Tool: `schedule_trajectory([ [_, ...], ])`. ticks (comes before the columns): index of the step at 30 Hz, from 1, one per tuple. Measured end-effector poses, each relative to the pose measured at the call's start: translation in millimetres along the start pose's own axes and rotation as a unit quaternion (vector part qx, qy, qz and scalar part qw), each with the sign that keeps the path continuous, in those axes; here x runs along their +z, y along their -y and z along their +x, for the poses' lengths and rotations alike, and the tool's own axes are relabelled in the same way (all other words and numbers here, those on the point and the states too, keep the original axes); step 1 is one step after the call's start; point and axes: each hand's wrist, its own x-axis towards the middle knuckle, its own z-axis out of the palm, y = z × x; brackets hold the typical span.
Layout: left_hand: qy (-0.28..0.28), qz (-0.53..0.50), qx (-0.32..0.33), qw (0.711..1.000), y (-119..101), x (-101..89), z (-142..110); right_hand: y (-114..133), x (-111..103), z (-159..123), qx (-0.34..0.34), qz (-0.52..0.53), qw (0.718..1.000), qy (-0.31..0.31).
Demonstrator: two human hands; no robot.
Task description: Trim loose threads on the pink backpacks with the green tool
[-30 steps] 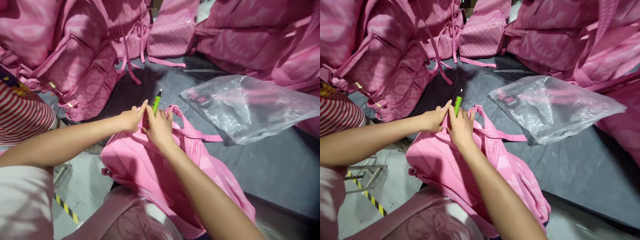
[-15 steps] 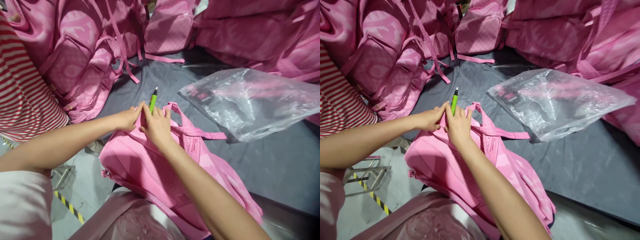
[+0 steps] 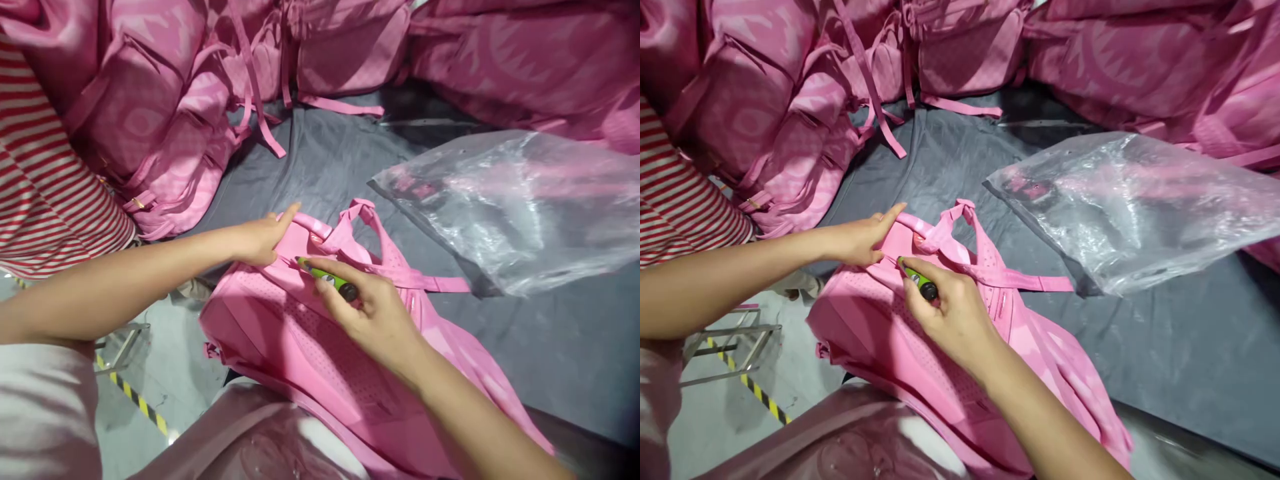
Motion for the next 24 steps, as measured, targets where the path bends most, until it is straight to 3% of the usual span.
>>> schedule_trajectory([
  [5, 0.017, -0.002, -0.011, 1.000, -1.1, -2.8, 1.1, -3.3, 14.4, 21.6, 0.028, 0.078, 0.996, 0.016],
  [16, 0.013, 0.008, -0.002, 1.000, 2.7, 0.9, 7.4, -8.8, 20.3, 20.8, -0.030, -0.045, 0.997, 0.047],
  [24, 0.017, 0.012, -0.008, 1.000, 1.1, 0.0, 7.1, -10.5, 23.4, 21.3, -0.019, -0.042, 0.998, 0.048],
])
